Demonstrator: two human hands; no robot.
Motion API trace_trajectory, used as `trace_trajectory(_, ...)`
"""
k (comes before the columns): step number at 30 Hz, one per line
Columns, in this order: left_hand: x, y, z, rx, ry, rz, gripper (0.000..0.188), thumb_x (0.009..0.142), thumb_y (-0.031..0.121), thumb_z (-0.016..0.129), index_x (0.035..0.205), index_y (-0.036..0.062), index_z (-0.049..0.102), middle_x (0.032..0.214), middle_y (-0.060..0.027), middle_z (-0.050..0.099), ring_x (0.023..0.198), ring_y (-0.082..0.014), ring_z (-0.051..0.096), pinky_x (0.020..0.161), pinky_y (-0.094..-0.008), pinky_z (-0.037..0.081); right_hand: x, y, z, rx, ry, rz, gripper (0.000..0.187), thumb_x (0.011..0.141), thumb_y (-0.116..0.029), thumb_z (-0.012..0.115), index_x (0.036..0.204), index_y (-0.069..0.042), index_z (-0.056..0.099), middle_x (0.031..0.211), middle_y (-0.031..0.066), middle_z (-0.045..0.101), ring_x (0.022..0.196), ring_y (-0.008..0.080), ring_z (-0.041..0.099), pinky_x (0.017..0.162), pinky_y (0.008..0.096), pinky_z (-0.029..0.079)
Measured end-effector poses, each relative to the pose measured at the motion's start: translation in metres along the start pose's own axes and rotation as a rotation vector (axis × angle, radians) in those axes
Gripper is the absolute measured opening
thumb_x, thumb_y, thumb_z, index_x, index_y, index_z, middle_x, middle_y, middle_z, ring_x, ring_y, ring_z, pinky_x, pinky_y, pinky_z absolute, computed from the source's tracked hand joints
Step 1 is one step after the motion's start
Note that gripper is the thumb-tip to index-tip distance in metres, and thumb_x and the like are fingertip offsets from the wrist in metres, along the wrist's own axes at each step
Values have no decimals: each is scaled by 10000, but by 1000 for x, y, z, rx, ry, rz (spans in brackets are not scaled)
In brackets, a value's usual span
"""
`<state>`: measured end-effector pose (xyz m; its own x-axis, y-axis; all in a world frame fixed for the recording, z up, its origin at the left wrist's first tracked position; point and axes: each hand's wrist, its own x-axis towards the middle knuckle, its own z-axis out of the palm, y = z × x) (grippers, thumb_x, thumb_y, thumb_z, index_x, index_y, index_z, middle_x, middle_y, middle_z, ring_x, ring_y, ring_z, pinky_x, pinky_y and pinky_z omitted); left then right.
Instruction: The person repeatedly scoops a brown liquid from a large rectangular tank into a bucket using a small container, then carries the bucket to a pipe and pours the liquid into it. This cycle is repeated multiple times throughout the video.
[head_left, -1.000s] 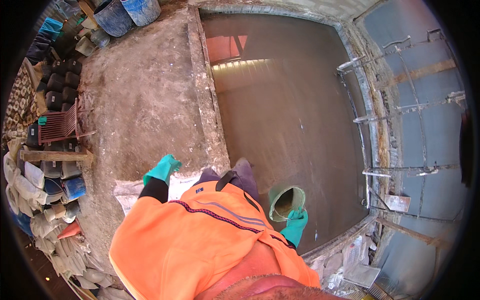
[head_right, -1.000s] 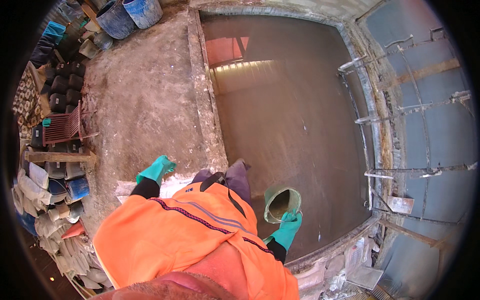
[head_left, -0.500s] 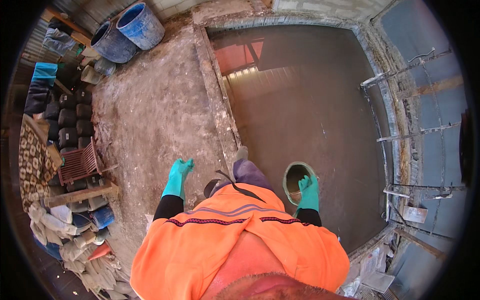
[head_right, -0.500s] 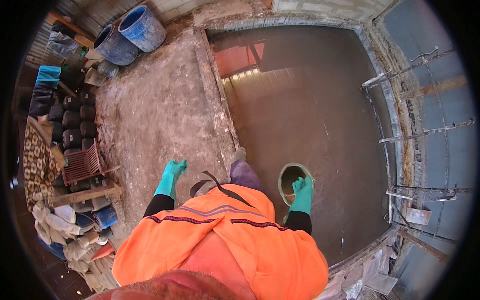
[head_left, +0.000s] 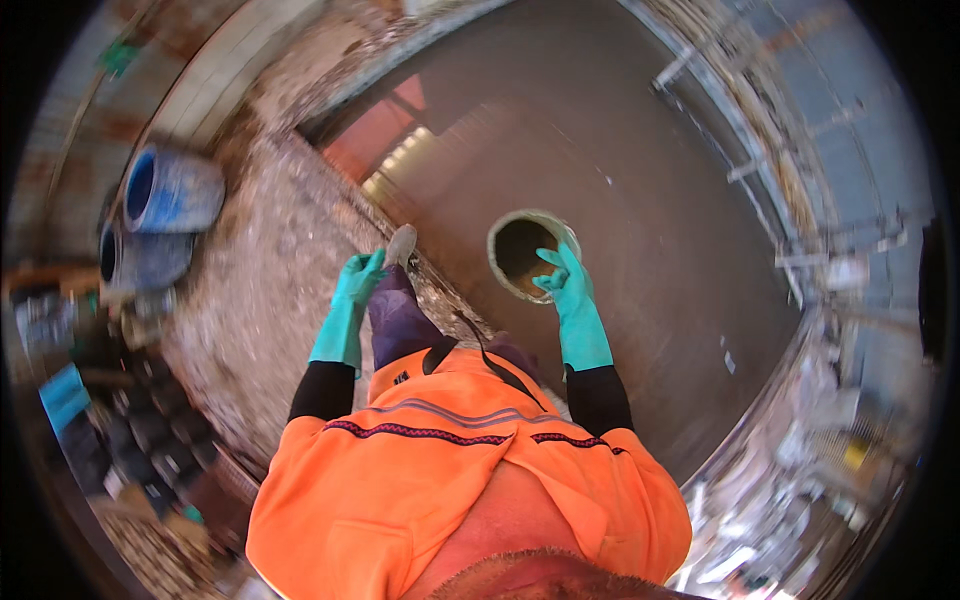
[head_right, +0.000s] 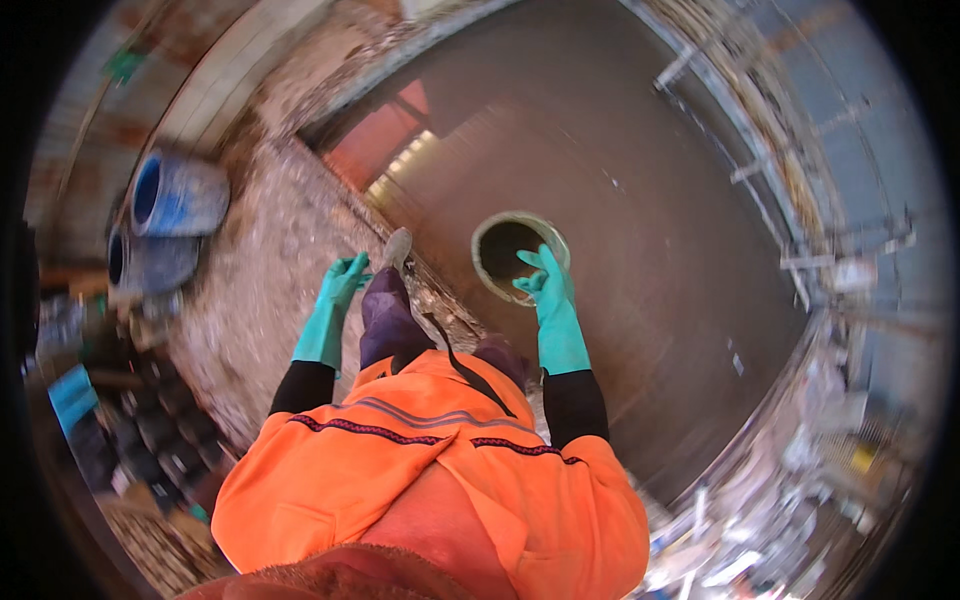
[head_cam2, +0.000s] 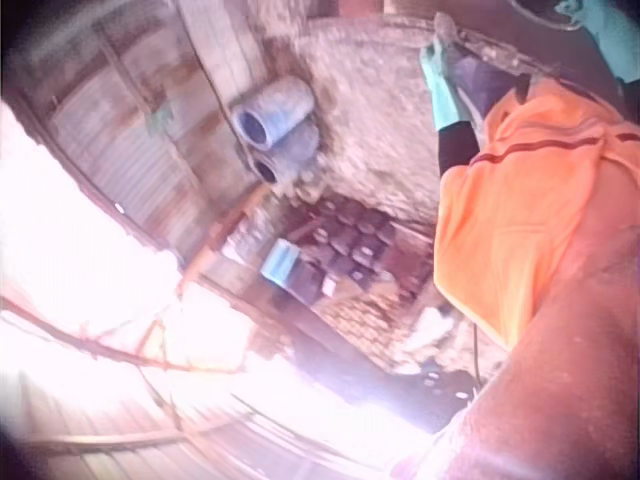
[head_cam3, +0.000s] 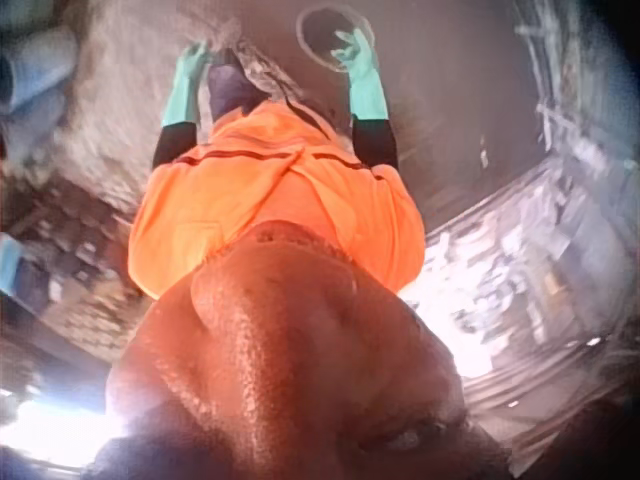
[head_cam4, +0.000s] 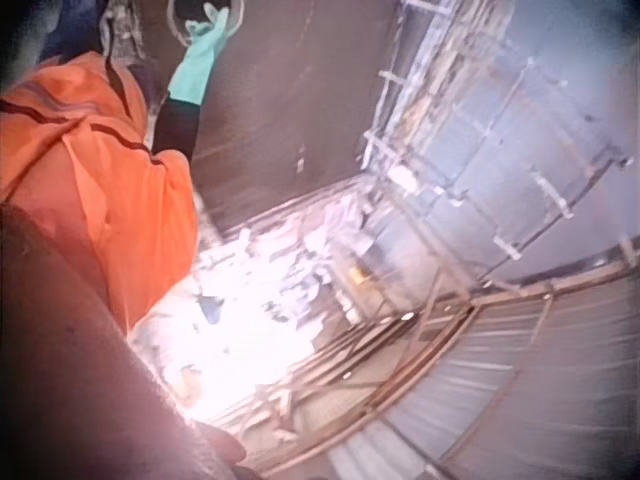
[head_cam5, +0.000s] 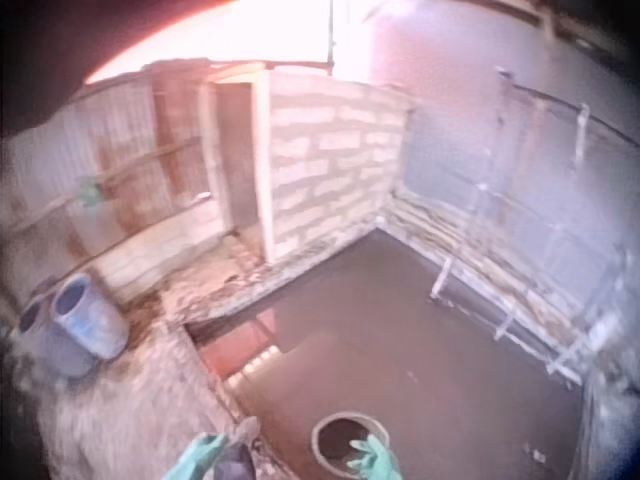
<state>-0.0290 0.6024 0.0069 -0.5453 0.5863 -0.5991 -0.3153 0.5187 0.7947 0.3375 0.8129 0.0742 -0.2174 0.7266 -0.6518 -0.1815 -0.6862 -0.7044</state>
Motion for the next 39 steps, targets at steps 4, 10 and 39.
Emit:
trace_trajectory(4,123,0,30,292,-226,-5,647,900,422,720,1306,-46,532,1162,-150,650,1063,-229,627,951,-353,493,23,2,117,-107,-19,80,546,958,-507,569,1038,10,725,454,-19,396,411,98,419,537,298,521)
trace_trajectory(10,263,4,53,397,-261,67,619,880,265,772,1365,-3,498,1202,-97,632,1121,-182,573,961,-312,470,102,36,232,7,7,224,570,1006,-518,486,999,-3,732,530,23,553,348,98,351,427,311,444)
trace_trajectory(39,627,-504,217,1011,-336,340,360,925,363,626,1005,14,595,905,-233,674,863,-417,663,759,-487,512,629,534,-70,158,166,220,437,1016,-362,524,1189,35,589,786,196,700,500,272,608,454,391,509)
